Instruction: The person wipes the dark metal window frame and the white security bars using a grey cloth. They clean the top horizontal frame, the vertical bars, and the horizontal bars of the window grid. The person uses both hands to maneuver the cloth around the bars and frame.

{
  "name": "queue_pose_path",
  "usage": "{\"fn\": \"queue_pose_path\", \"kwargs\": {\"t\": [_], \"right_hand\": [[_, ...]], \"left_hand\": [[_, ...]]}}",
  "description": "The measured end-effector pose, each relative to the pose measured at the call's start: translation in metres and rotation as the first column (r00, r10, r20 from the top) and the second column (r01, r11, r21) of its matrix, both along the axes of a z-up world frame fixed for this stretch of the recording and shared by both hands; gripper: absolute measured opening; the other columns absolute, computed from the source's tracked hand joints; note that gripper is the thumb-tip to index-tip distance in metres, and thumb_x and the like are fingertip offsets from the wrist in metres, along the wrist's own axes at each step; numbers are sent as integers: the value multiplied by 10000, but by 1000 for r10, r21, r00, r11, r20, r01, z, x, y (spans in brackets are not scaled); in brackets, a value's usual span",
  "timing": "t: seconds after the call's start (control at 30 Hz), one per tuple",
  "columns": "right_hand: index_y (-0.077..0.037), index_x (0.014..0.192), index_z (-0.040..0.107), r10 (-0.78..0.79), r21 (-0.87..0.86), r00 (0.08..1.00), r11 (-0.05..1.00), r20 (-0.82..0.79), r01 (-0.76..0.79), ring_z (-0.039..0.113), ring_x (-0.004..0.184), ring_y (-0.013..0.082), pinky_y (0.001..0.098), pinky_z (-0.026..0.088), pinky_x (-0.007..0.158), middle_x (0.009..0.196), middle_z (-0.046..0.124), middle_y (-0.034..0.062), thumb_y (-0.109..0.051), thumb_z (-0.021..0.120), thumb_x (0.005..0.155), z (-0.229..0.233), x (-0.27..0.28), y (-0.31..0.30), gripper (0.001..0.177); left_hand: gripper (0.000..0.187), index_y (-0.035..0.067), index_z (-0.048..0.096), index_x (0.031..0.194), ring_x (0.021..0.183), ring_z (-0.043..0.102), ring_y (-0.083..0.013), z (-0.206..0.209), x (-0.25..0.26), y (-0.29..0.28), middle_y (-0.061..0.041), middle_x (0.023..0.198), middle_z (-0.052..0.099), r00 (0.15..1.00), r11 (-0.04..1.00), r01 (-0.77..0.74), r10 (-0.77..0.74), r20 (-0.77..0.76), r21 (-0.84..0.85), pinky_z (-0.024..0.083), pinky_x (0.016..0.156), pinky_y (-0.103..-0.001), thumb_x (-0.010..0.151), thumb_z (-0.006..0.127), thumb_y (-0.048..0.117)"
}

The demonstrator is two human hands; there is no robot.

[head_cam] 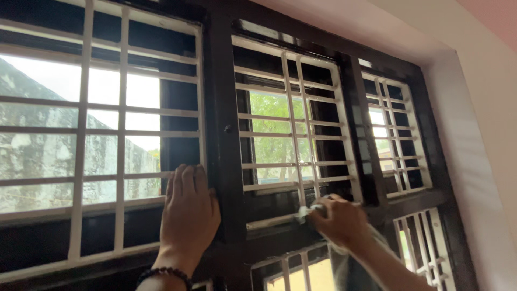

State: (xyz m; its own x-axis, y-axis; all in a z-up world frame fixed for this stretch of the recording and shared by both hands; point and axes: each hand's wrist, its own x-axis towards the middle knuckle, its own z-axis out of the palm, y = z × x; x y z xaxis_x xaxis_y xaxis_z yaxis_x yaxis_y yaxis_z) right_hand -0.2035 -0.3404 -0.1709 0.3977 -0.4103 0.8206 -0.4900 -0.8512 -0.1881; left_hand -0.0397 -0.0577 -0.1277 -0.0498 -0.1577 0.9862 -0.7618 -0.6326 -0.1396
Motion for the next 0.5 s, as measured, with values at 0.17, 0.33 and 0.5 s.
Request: {"fn": "queue_pose_path", "kwargs": {"t": [0.17,0.33,0.5], "right_hand": [[-110,970,739,128,3,968,991,-218,-130,728,754,228,356,604,681,971,719,158,-655,537,977,9,12,109,582],[-138,900,785,237,-63,970,969,-47,-240,734,872,295,465,595,743,1119,681,199,-585,643,887,11,14,147,468],[-174,1053,790,231,-151,973,962,-6,-229,709,937,341,480,597,747,1209,643,237,-542,678,872,8,20,126,425]], "left_hand": [[542,-39,425,1361,1399,395,-371,-1,0,-1,-218,1350,466,1000,1000,-18,18,1,-8,302,1210,-470,919,536,252],[548,-42,423,1377,1398,405,-360,-2,2,-3,-220,1360,465,999,999,-45,45,3,-6,321,1200,-457,938,528,269],[525,-28,449,1354,1375,432,-337,2,7,7,-204,1330,499,998,996,-64,63,22,57,331,1216,-453,957,526,309]]}}
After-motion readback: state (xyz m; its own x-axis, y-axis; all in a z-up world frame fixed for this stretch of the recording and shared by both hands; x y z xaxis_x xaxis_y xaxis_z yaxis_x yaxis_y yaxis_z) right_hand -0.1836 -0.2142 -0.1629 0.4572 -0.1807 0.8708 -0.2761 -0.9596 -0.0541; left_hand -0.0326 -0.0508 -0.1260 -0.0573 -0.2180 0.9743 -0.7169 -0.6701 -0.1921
